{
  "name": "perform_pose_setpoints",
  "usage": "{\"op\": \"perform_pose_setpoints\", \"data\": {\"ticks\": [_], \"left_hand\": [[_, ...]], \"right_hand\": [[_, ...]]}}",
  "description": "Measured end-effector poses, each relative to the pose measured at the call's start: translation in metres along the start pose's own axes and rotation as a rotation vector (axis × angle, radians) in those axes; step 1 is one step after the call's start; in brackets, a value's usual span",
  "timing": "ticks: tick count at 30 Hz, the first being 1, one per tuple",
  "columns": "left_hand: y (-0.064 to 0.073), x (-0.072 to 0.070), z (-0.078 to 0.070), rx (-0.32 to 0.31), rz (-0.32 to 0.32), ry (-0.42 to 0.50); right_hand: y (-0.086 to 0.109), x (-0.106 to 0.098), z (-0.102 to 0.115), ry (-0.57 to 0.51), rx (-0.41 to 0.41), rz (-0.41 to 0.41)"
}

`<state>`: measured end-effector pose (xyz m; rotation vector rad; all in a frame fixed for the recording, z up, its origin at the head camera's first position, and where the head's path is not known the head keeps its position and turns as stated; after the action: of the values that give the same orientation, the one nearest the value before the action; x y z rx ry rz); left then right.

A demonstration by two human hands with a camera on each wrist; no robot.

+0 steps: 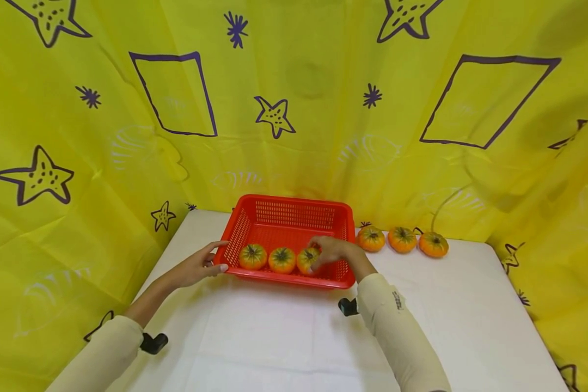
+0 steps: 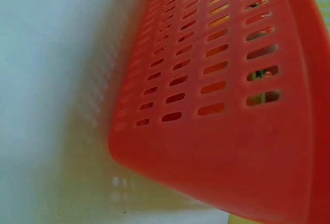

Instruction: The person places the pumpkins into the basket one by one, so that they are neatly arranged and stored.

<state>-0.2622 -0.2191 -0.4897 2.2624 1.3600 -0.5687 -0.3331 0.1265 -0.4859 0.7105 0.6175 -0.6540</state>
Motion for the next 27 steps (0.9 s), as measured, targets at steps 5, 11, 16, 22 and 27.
{"op": "perform_pose_setpoints", "data": {"ticks": [5, 11, 16, 22, 27], "left_hand": [[0.001, 0.0, 0.0, 0.0, 0.0, -0.002], [0.0, 0.0, -0.001, 0.003, -0.003, -0.008], [0.0, 0.0, 0.0, -0.005, 0.0, -0.018], [-0.001, 0.0, -0.001, -0.003, 0.002, -0.029], [-0.001, -0.001, 0.0, -0.01, 0.001, -0.026]], "right_hand": [[-0.001, 0.0, -0.001, 0.01, 0.004, 0.021], [-0.004, 0.004, -0.005, -0.002, 0.03, 0.051], [-0.007, 0.008, -0.008, -0.015, 0.061, 0.067], [-0.008, 0.008, -0.01, -0.009, 0.089, 0.069], [-0.008, 0.007, -0.01, 0.002, 0.094, 0.076]]}}
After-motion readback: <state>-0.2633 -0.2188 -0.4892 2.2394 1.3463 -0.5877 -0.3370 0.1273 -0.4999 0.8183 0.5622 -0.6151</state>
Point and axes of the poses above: each hand's wrist, its own y-axis away from the middle knuckle, its own x-axis out of the palm, z = x × y, the point moved 5 cm from there along -y, towards the middle knuckle, and after that the axes turned 1 degree about -x, right-handed, at the moved point
